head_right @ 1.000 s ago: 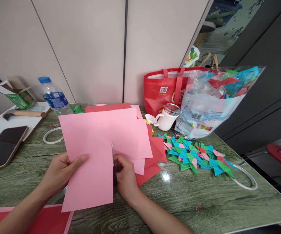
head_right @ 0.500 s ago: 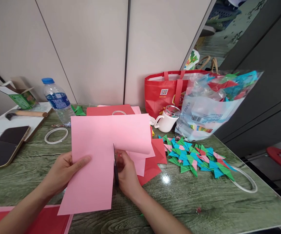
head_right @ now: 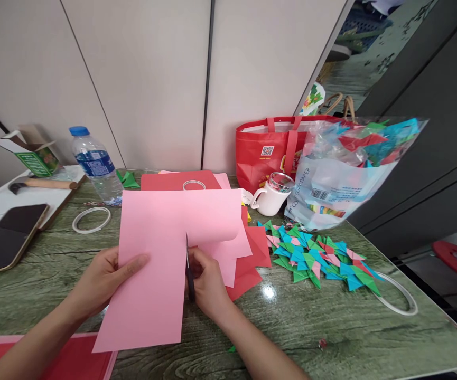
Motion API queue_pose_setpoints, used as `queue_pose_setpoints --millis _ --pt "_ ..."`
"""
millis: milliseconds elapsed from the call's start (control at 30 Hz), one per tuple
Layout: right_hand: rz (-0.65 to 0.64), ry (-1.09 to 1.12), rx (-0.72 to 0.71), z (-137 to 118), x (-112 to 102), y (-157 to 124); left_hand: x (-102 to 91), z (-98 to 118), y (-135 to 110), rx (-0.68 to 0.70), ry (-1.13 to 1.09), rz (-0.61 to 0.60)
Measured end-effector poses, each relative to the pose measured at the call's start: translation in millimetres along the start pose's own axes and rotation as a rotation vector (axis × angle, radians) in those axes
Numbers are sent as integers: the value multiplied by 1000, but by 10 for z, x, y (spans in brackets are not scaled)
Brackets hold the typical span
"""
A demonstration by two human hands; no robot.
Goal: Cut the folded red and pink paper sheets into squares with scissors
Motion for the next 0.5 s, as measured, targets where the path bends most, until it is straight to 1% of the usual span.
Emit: queue_pose_setpoints --millis 100,200,500 --pt "25 30 -5 11 -4 -9 17 0 -5 -1 12 -9" --pt "23 50 0 7 2 -17 23 -12 -9 -2 27 -14" --pt "66 9 17 39 -23 -18 10 -20 -10 10 55 -6"
Point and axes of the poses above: each hand's wrist, its own y-axis towards the middle knuckle, its own x-axis out of the palm, z = x × y, the point moved 4 cm from there along y, towards the middle knuckle, and after that the axes turned 8 degrees about y, right-handed, at the moved point
